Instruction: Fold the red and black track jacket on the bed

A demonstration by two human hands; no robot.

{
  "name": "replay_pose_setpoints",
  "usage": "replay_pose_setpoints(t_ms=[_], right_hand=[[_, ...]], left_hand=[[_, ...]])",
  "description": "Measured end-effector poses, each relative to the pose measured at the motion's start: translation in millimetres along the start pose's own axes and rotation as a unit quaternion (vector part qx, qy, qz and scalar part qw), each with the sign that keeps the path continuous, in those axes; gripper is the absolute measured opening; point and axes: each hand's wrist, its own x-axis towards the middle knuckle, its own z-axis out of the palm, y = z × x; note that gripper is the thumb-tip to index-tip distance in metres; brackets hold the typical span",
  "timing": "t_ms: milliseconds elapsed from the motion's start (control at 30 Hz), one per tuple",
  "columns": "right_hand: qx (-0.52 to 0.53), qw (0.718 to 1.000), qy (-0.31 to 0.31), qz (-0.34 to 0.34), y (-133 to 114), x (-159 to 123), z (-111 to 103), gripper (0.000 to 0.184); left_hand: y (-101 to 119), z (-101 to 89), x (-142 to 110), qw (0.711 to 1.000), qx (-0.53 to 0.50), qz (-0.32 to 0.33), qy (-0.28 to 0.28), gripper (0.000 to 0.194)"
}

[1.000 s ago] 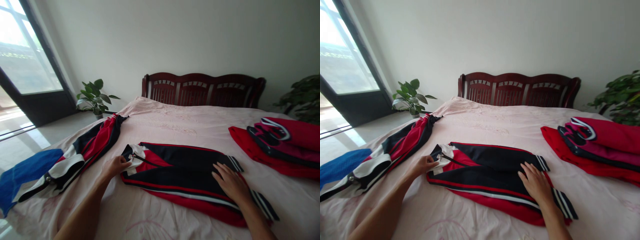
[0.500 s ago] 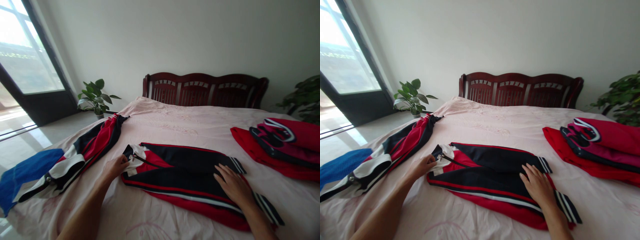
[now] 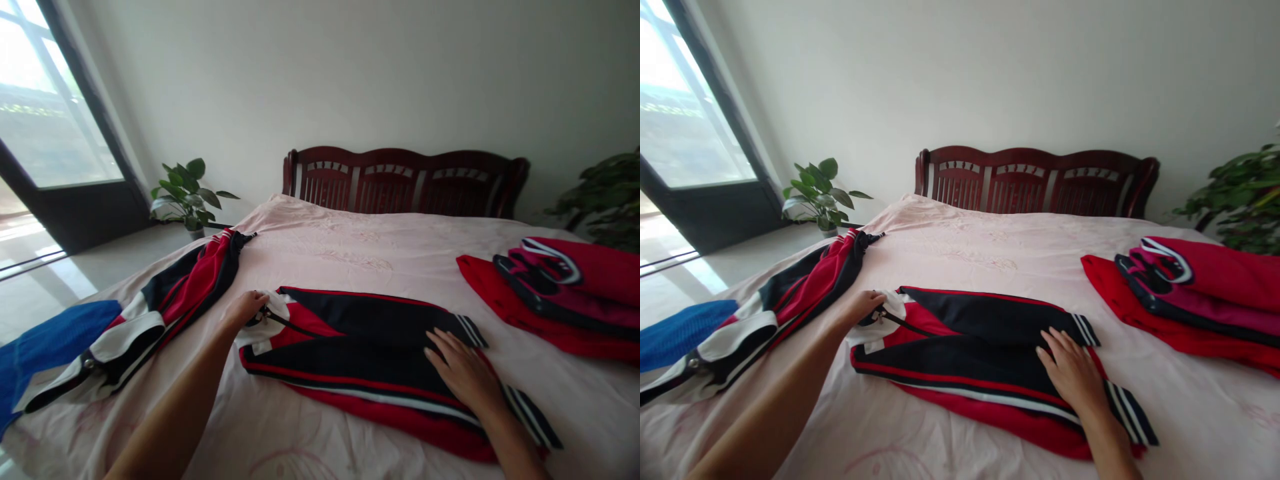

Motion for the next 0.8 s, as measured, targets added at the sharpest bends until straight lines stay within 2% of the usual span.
replay_pose_setpoints(t_ms=[200, 300, 367, 567, 667, 800], right_hand=[[0.007, 1.0, -0.001, 0.006, -2, -1, -2, 0.055], [0.01, 1.0, -0.001, 0.009, -2, -1, -2, 0.054], [0.014, 1.0, 0.001, 0.006, -1, -1, -2, 0.054], [0.013, 1.0, 0.009, 0.002, 1, -1, 1, 0.053], [0.007, 1.0, 0.004, 0.001, 0, -1, -1, 0.054], [-0.01, 1.0, -0.001, 0.0, -4, -1, -3, 0.056]], left_hand=[[13, 16.1, 6, 0.999, -0.014, -0.007, 0.032, 0.029], [11, 20.2, 5, 0.998, 0.0, -0.014, 0.067, 0.023], [8, 21.5, 4, 0.996, 0.014, -0.017, 0.083, 0.025], [3, 25.5, -5, 0.993, 0.077, -0.007, 0.087, 0.029], [1, 23.3, -7, 0.991, 0.103, -0.012, 0.086, 0.029], [8, 10.2, -12, 0.985, 0.131, -0.02, 0.108, 0.033]])
